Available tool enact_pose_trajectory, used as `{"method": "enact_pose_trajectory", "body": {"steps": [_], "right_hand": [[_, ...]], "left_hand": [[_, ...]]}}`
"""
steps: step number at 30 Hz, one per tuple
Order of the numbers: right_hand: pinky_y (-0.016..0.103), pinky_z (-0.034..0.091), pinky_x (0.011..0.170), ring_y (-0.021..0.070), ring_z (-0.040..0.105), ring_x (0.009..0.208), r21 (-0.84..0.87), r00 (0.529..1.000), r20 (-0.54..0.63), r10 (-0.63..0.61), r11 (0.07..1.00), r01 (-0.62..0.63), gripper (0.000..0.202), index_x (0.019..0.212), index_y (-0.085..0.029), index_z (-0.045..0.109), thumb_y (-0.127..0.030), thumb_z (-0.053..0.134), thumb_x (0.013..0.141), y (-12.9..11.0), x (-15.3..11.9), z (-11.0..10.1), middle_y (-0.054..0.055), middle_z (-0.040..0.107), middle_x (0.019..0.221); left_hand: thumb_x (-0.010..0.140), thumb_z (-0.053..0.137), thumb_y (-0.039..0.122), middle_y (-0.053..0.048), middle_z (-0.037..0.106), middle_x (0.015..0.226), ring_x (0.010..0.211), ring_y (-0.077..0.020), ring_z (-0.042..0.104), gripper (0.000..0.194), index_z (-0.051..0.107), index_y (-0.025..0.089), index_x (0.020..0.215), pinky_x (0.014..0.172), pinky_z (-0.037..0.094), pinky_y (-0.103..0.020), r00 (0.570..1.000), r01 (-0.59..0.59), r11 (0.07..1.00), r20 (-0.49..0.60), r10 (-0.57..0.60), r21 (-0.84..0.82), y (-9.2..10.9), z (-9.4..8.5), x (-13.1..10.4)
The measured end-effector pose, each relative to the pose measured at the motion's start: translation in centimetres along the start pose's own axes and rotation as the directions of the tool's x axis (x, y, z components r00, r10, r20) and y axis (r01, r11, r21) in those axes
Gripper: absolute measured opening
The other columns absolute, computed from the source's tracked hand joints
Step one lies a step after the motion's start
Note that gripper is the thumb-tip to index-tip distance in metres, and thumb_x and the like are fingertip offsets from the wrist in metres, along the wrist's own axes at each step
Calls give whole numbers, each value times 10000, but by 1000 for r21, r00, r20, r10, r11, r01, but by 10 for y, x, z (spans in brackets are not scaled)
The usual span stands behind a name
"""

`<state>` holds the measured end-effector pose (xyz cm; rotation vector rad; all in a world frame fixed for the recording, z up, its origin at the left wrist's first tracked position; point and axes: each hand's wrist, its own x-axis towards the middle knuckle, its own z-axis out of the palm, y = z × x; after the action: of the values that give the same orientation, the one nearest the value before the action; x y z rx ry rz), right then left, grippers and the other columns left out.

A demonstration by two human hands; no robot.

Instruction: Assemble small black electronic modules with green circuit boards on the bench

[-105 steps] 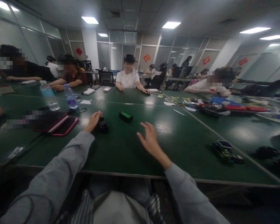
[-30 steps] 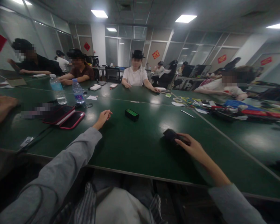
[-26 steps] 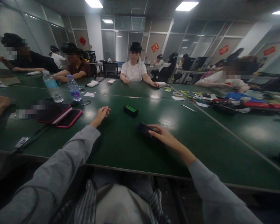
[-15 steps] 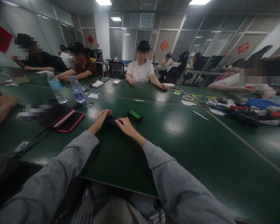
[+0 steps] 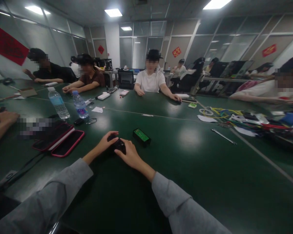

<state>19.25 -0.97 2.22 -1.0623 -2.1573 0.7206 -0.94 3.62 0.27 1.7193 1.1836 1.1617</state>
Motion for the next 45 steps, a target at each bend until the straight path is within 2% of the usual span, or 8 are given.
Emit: {"method": "enact_pose_trajectory", "body": {"steps": [4, 7, 12, 20, 24, 29, 40, 45], "right_hand": [[444, 408, 1035, 267, 491, 1197, 5, 999, 11, 42, 999, -42, 666, 1415, -154, 375, -509, 581, 889, 1, 0, 0, 149, 508, 1308], [440, 396, 1062, 262, 480, 1227, 28, 997, -23, 76, 997, -75, 707, 1444, -159, 325, -505, 585, 885, 8, 1, 4, 151, 476, 1342], [443, 358, 1106, 256, 436, 1290, 68, 990, -54, 128, 990, -124, 711, 1475, -175, 270, -480, 560, 901, 17, 4, 8, 150, 429, 1395], [450, 375, 1099, 264, 433, 1295, 49, 981, -27, 193, 980, -192, 712, 1503, -193, 225, -472, 524, 920, 12, 3, 5, 143, 412, 1407], [464, 383, 1092, 256, 434, 1284, 46, 990, -31, 140, 989, -138, 675, 1503, -252, 228, -450, 523, 929, 10, 3, 2, 110, 426, 1405], [474, 436, 1034, 260, 453, 1249, 5, 994, 14, 111, 994, -111, 496, 1425, -363, 384, -458, 490, 949, 8, 8, -2, 62, 462, 1371], [488, 372, 1083, 254, 396, 1298, -78, 996, 19, 92, 993, -90, 495, 1441, -353, 365, -461, 457, 968, 7, 11, 3, 58, 440, 1403], [462, 388, 1063, 237, 435, 1235, -96, 999, 14, 50, 994, -49, 507, 1451, -325, 354, -443, 461, 970, 7, 9, 4, 65, 469, 1368]], "left_hand": [[866, 583, 416, -104, 625, 1233, 1175, -216, 571, 372, 599, 187, 1158, 1074, 400, -418, 998, 2, 1000, -57, -2, -1, 1, 4, 9], [887, 548, 393, -101, 631, 1221, 1161, -207, 577, 335, 613, 187, 1143, 1060, 415, -396, 999, -20, 999, -46, 21, 27, -3, 9, 24], [892, 526, 397, -77, 639, 1203, 1106, -204, 599, 320, 628, 211, 1131, 1009, 452, -381, 995, 36, 996, -92, -27, 88, -10, 14, 44], [916, 460, 442, -36, 683, 1116, 1033, -193, 623, 322, 658, 244, 1077, 949, 474, -342, 997, 60, 991, -53, -54, 119, -6, 13, 45], [920, 435, 462, -29, 696, 1078, 1001, -196, 634, 339, 662, 254, 1062, 936, 476, -341, 996, 75, 988, -53, -68, 134, -7, 14, 47], [919, 422, 492, -29, 701, 1050, 986, -208, 639, 359, 669, 265, 1047, 937, 476, -359, 996, 78, 992, -42, -74, 103, -9, 12, 48], [926, 417, 493, -45, 700, 1062, 1001, -212, 636, 378, 672, 240, 1044, 941, 475, -363, 997, 61, 994, -59, -56, 86, -13, 10, 48], [934, 410, 475, -46, 703, 1073, 1005, -212, 633, 380, 678, 226, 1035, 955, 462, -363, 997, 47, 998, -58, -44, 53, -16, 11, 50]]}}
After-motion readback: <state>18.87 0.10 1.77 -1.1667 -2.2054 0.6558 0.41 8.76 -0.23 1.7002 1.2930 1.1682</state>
